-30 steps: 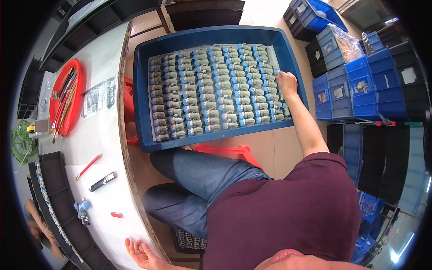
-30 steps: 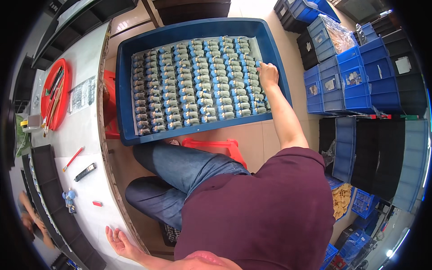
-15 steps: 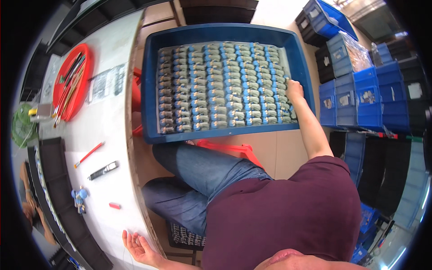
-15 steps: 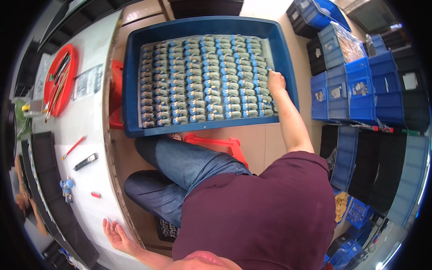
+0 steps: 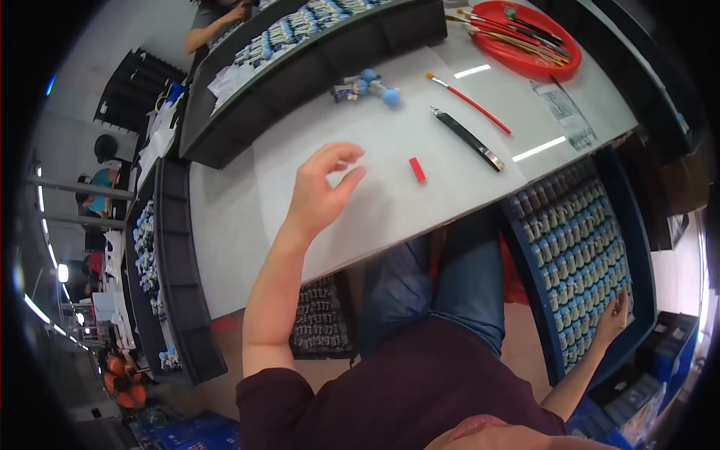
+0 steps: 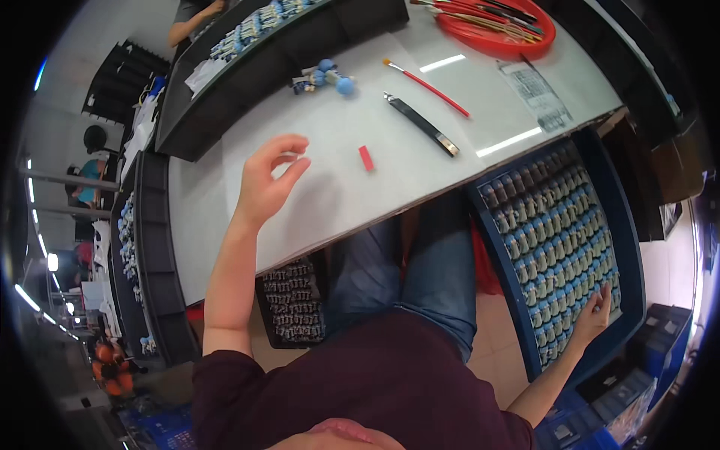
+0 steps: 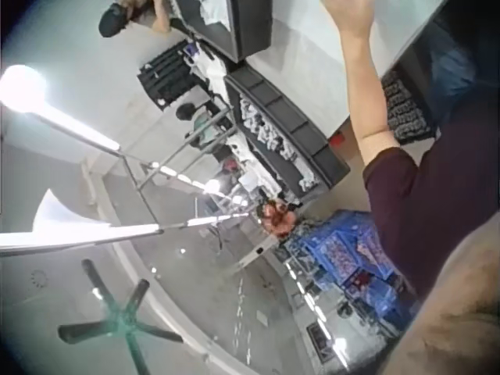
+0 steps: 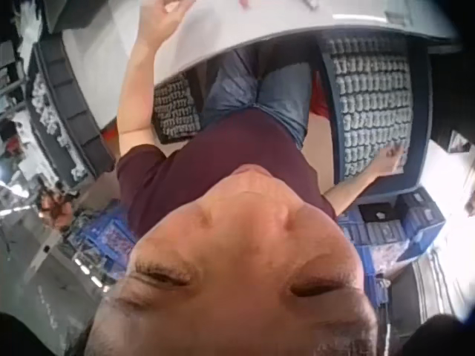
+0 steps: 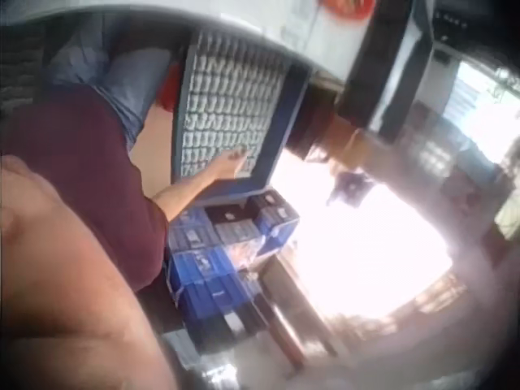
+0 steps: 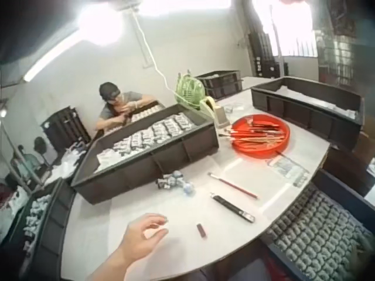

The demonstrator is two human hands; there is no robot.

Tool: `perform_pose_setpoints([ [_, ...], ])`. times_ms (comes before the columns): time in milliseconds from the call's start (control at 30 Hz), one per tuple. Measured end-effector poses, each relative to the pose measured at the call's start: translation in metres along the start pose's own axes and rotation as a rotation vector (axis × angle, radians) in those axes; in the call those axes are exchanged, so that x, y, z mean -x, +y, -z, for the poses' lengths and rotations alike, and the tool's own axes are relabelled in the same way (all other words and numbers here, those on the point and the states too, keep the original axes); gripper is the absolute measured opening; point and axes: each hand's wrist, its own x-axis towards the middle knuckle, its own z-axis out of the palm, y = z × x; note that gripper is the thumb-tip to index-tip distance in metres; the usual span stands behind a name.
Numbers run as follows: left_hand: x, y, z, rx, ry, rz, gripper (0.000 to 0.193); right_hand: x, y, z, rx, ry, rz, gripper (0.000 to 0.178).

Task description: The person assembles small blue and white figurines by hand. They pick up individual figurines from a blue tray, attach small red rectangular pieces to them, and place the completed units into a black bin. The process is repeated for multiple figurines throughout the clip.

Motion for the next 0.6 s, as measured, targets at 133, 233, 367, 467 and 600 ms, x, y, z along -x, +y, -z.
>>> perform_pose_setpoints([
  [133, -0.070, -0.043, -0.002, -0.409, 0.127, -0.189, 0.025, -0.003, -0.160, -0.030, -0.235, -0.127, 0.220, 0.029],
  [233, -0.108, -0.080, -0.013, -0.704, 0.221, -0.392, 0.026, 0.013, -0.240, -0.047, -0.342, -0.243, 0.497, 0.023],
  [367, -0.117, -0.090, -0.023, -0.809, 0.189, -0.237, 0.026, 0.042, -0.308, -0.064, -0.571, -0.393, 0.739, 0.024],
  [467, -0.103, -0.093, -0.014, -0.658, 0.149, -0.110, 0.029, 0.057, -0.339, -0.074, -0.734, -0.541, 0.737, 0.024],
  [600, -0.063, -0.041, 0.023, 0.203, 0.024, 0.355, 0.032, 0.068, -0.376, -0.088, -0.870, -0.717, 0.664, 0.025],
])
